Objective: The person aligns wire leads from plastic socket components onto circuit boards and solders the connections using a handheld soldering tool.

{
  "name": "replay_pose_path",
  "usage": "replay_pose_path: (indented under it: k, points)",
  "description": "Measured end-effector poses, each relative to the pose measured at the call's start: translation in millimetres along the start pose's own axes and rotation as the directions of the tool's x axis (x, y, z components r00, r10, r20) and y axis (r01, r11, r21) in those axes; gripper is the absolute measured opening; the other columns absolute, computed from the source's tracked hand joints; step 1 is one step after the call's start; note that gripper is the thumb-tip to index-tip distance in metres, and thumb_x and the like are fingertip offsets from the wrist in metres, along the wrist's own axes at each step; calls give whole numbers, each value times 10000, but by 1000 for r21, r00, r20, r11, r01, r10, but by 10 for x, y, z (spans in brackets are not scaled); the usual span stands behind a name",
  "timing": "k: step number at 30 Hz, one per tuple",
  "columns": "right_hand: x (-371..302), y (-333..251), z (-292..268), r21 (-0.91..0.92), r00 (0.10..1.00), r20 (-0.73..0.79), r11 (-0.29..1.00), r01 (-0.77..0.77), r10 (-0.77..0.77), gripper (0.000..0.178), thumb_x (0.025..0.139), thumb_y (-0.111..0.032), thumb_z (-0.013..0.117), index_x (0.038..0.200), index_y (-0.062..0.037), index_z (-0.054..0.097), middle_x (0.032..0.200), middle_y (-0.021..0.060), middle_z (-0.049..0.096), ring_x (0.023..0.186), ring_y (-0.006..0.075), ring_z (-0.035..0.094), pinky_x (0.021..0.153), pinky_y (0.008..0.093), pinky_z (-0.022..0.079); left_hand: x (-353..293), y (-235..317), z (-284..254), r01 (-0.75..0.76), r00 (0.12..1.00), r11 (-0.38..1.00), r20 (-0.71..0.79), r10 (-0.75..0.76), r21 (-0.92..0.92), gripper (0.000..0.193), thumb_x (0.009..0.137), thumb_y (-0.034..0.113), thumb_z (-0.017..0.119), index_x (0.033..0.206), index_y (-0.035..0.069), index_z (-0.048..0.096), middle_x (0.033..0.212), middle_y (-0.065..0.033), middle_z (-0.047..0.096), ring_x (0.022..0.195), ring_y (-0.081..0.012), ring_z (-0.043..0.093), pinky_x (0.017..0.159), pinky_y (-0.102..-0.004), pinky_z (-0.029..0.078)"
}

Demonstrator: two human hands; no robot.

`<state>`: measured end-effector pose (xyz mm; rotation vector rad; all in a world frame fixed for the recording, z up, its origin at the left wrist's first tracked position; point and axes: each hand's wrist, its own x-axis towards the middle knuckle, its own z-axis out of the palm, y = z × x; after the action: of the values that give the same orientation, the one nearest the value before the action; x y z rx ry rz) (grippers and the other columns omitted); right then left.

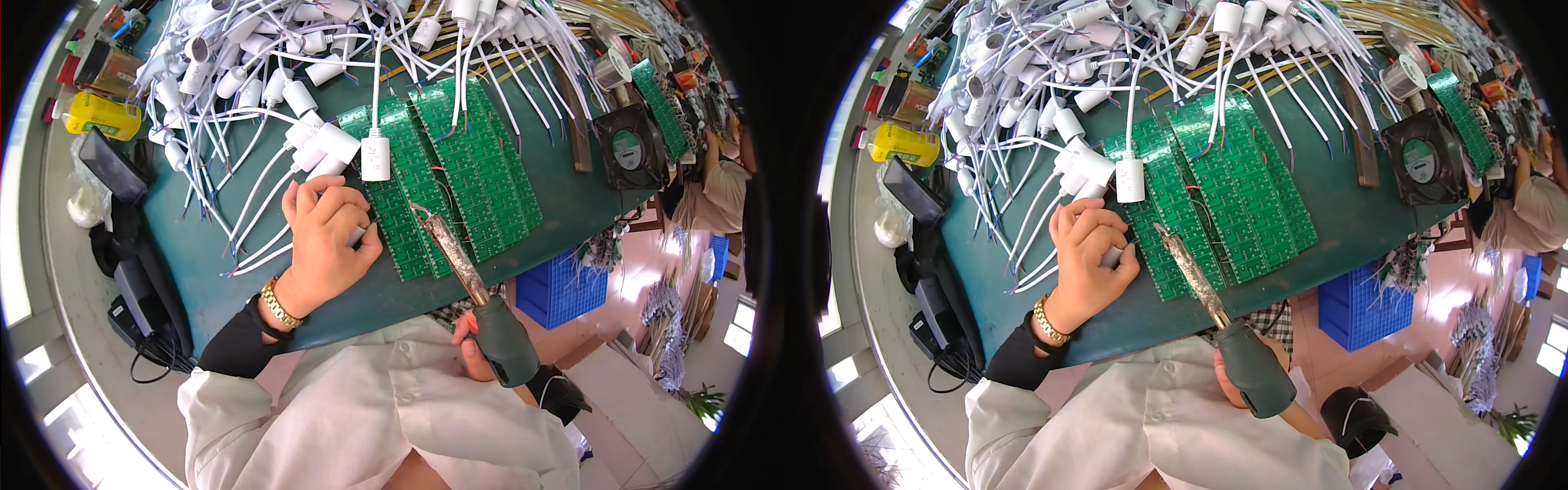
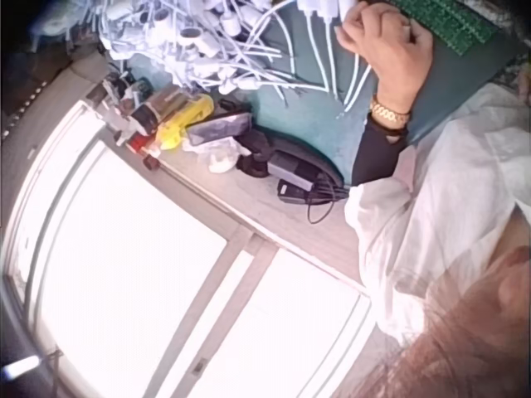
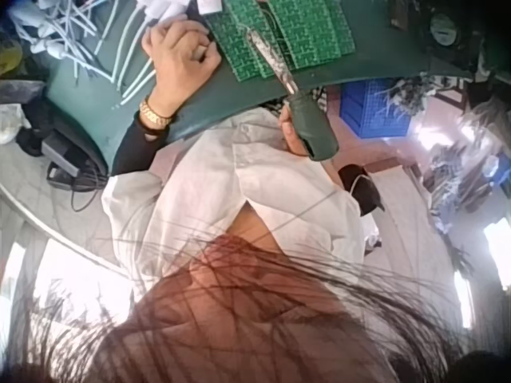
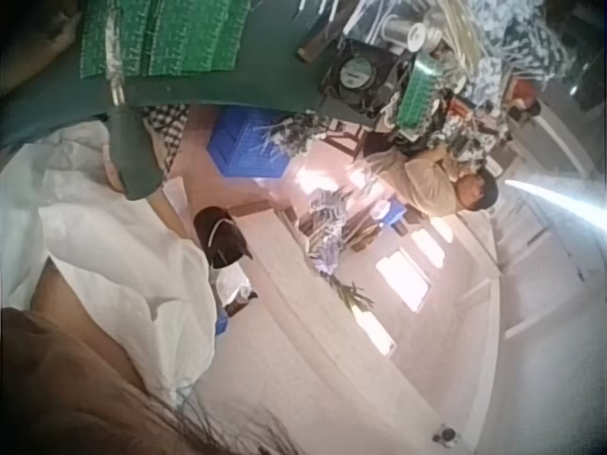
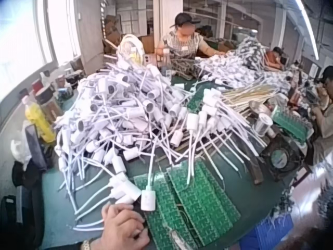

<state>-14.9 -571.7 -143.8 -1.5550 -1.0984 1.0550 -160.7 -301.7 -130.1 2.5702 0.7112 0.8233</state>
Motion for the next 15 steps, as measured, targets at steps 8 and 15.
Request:
replay_pose_path:
  k: [8, 15]
  points:
    - [72, -72, -52, -60, 1000, 27, 998, 4, -3, 242, 887, -256, 600, 908, -17, 574, 800, 64, 566, 704, 168, 533, 659, 321, 445, -19, -13, -1, 14, 1000, 1000, 0, -14, -10, 262, 603, 1, 729, 741, 117, 540, 944, -6, 600, 1084, -307, 536, 956, -477, 316]
    - [124, -23, 114, 571, 936, 42, 760, -310, 350, 220, 858, -250, 606, 895, -34, 587, 820, 65, 557, 717, 165, 517, 645, 310, 422, 8, 15, -39, 34, 999, 999, 43, -34, -5, 214, 652, 3, 708, 761, 109, 557, 956, -9, 600, 1103, -313, 519, 973, -483, 290]
